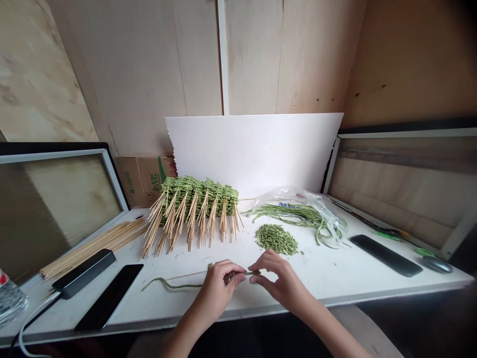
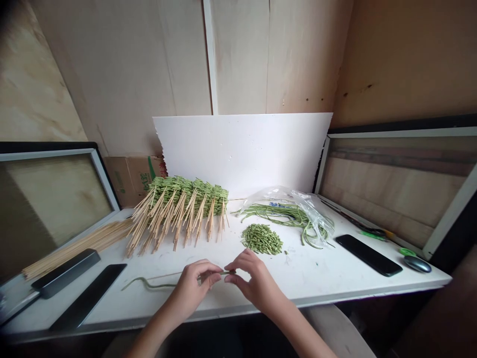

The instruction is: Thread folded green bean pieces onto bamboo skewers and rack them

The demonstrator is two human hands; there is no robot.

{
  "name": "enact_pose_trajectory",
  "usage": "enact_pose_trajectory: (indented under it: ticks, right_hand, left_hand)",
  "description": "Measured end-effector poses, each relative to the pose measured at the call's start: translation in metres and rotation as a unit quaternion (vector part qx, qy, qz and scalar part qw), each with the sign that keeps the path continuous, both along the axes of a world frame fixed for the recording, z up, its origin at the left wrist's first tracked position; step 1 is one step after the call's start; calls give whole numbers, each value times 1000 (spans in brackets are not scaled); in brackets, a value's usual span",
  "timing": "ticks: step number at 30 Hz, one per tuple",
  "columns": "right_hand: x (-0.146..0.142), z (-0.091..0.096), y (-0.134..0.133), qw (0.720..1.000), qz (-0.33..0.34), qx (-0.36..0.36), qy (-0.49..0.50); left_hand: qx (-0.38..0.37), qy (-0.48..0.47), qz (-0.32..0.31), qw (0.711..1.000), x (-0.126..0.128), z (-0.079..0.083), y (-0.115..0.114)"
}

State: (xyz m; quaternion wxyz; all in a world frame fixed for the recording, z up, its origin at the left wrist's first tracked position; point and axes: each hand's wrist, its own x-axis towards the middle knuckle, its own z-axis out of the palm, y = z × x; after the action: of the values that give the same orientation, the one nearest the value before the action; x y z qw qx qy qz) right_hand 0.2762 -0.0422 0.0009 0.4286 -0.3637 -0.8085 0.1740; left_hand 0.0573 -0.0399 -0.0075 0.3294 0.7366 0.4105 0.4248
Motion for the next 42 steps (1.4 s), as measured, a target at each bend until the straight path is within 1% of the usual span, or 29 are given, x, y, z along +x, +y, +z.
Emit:
enact_pose_trajectory:
  ticks: [2, 3, 5, 8, 12, 15, 18, 21, 23, 24, 26, 28, 29, 31, 33, 35, 38, 40, 42]
  right_hand:
    - [-4, 1, -2, 998, 11, 64, -16]
    - [-6, 1, -3, 996, 15, 83, -20]
    - [-9, 0, -5, 996, 19, 91, -14]
    - [-15, -2, -10, 998, 21, 52, 36]
    - [-24, -8, -18, 990, 18, -24, 140]
    - [-28, -10, -21, 975, 55, -84, 196]
    - [-29, -11, -20, 961, 90, -131, 225]
    - [-30, -12, -19, 958, 97, -142, 228]
    - [-30, -14, -18, 958, 96, -137, 235]
    - [-30, -16, -17, 957, 87, -133, 241]
    - [-29, -17, -15, 963, 42, -107, 244]
    - [-26, -16, -14, 976, -7, -43, 213]
    - [-24, -14, -14, 982, -20, 0, 187]
    - [-20, -7, -14, 988, -21, 75, 132]
    - [-17, 1, -14, 990, -14, 112, 86]
    - [-15, 6, -15, 991, -16, 120, 59]
    - [-16, 5, -18, 992, -14, 106, 64]
    - [-20, 1, -21, 992, -14, 72, 100]
    - [-26, -4, -23, 987, -10, 14, 158]
  left_hand:
    - [18, 10, -10, 1000, 1, 1, -2]
    - [24, 14, -13, 1000, 1, 1, -3]
    - [29, 19, -19, 999, 2, 2, -5]
    - [16, 9, -38, 999, 4, 4, -8]
    - [-15, -49, -69, 996, 7, 9, -14]
    - [-35, -85, -104, 990, 6, 14, -18]
    - [-41, -98, -129, 986, 4, 17, -20]
    - [-39, -95, -144, 984, 3, 18, -20]
    - [-41, -97, -140, 985, 3, 17, -18]
    - [-43, -99, -128, 986, 4, 16, -17]
    - [-54, -98, -94, 989, 4, 14, -15]
    - [-69, -88, -68, 991, 4, 13, -13]
    - [-76, -80, -62, 992, 4, 12, -12]
    - [-85, -70, -61, 992, 3, 12, -12]
    - [-86, -64, -64, 992, 2, 13, -13]
    - [-85, -55, -71, 992, 3, 15, -16]
    - [-80, -56, -82, 992, 6, 18, -20]
    - [-63, -65, -85, 992, 8, 18, -22]
    - [-46, -77, -84, 992, 9, 18, -24]
